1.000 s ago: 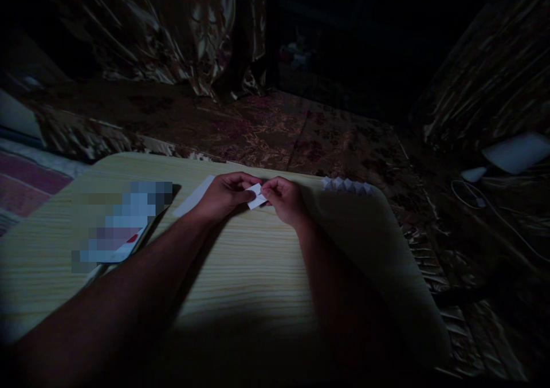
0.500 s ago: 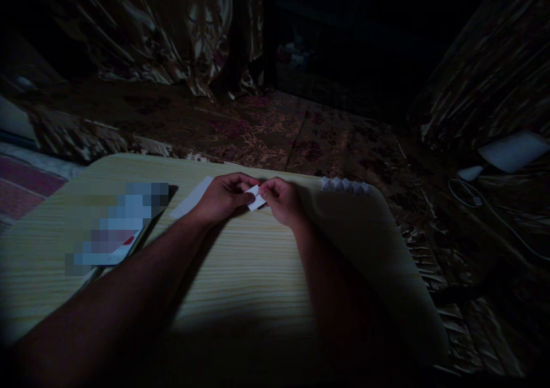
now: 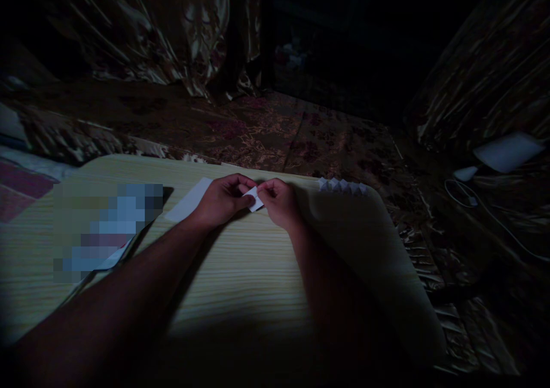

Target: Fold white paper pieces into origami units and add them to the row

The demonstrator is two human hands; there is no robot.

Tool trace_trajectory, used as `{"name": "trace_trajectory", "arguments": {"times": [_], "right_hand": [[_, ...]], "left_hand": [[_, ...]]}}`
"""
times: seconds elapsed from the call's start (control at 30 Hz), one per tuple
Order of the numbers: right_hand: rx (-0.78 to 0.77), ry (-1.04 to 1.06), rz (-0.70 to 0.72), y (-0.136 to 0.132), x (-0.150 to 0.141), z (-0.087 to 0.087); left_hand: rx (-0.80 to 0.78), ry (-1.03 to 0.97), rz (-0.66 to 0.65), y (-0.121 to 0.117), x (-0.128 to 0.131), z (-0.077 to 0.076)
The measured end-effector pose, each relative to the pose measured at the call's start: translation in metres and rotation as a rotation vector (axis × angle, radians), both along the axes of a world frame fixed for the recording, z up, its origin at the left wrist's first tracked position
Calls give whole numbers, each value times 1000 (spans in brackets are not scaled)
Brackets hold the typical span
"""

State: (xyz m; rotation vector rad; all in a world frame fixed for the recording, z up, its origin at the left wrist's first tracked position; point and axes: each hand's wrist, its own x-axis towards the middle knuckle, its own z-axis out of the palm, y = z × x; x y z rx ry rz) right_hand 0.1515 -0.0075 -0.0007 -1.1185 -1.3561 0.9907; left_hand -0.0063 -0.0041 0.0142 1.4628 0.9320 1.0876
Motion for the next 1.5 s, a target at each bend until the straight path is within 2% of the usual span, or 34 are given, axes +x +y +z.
{"name": "trace_trajectory", "arguments": {"times": [0.33, 0.67, 1.5], "right_hand": [[12, 14, -45, -3, -3, 7], [29, 7, -46, -3, -2, 6], [58, -44, -58, -5, -2, 7]], "left_hand": [[20, -13, 8, -1, 2, 1], [-64, -76, 109, -1, 3, 0], [-43, -55, 95, 1, 1, 0]]}}
